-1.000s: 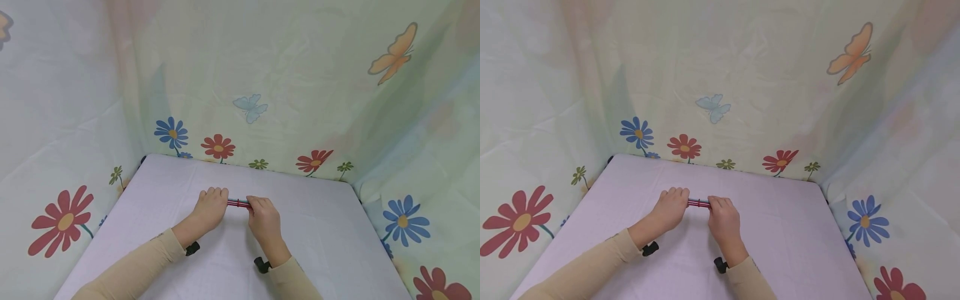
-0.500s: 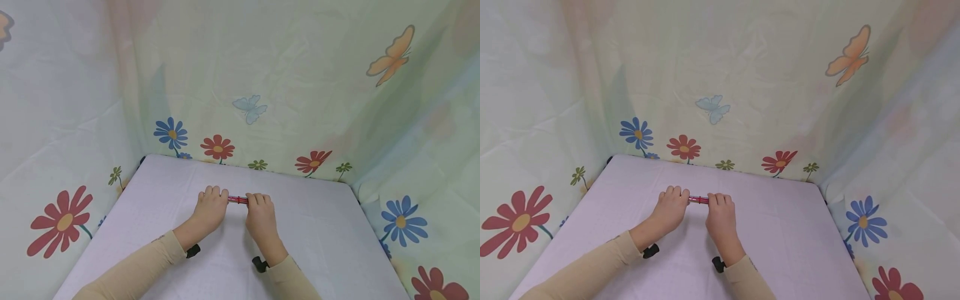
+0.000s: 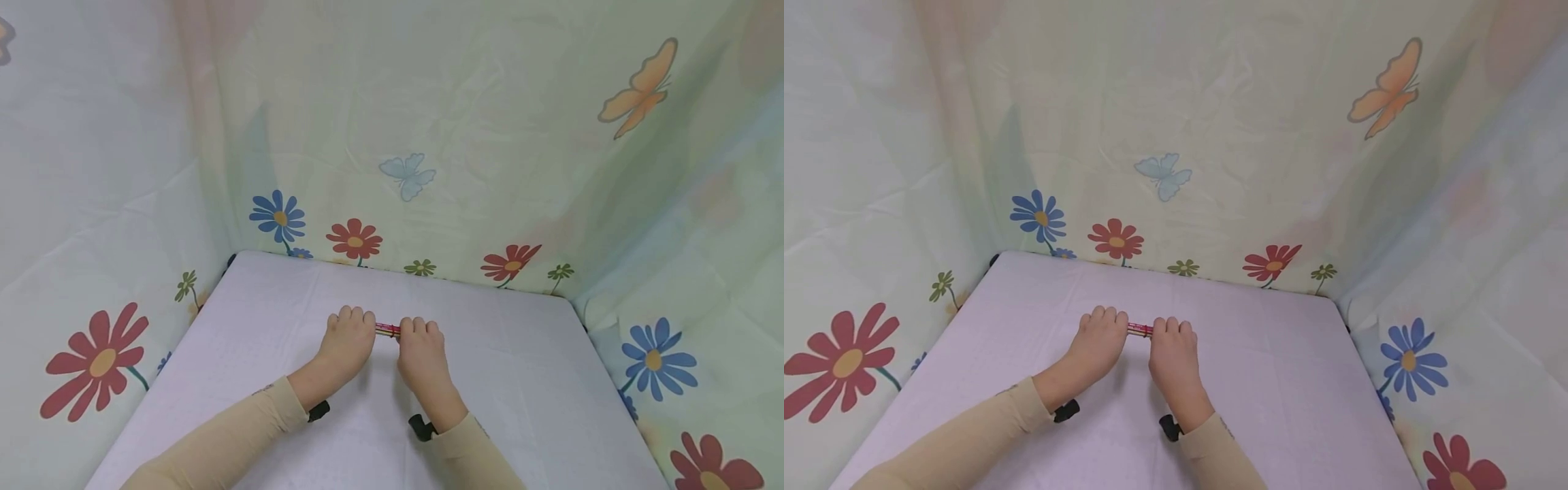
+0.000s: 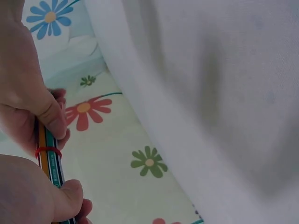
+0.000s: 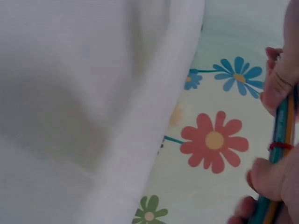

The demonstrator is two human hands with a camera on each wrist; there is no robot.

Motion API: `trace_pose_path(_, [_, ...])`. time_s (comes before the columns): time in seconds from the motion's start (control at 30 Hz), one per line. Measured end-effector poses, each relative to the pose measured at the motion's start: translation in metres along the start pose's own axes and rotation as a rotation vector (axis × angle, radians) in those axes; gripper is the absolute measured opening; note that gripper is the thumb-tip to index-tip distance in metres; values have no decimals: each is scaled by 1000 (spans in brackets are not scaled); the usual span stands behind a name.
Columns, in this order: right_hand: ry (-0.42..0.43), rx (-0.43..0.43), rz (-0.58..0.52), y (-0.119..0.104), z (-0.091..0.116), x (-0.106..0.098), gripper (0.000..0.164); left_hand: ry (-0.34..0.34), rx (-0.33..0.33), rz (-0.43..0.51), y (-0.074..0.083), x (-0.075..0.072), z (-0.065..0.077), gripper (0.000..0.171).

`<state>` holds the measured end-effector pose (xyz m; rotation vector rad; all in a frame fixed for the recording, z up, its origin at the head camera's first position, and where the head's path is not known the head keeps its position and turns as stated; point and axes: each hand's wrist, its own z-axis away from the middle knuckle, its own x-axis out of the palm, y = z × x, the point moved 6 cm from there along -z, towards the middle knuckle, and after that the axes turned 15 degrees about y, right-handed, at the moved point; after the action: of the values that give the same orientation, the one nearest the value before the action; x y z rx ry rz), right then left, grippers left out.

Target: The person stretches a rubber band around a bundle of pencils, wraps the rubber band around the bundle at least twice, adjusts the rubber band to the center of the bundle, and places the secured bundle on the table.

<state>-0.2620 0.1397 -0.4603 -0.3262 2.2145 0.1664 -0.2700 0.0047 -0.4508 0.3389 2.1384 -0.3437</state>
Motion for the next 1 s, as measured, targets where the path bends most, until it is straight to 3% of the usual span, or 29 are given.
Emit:
trace_pose_path(0.1, [-55,0,-43,0,0,2,19,-41,6,-6,-2,3,-1,18])
trace_pose_path(0.17, [-42,13,-68,1,0,2,17,-84,3,8,-3,4,-2,19])
trace_pose_path(0.3, [113,33,-89,2,1,-3,26,-153,-33,89,-6,5,-4,25])
trace_pose_path(0.37, [191,34,-82,2,2,-4,29,-161,-54,121,-7,3,-6,28])
trace_pose_path(0.47, [237,25,-52,0,5,-1,22,-140,-64,111,-7,-1,-7,26])
trace_pose_path(0.83, [85,79,-18,-6,2,7,17,-14,-59,55,2,3,-2,11])
trace_pose_path(1.0, [-9,77,-19,-7,3,12,14,-44,-71,93,2,9,-2,11])
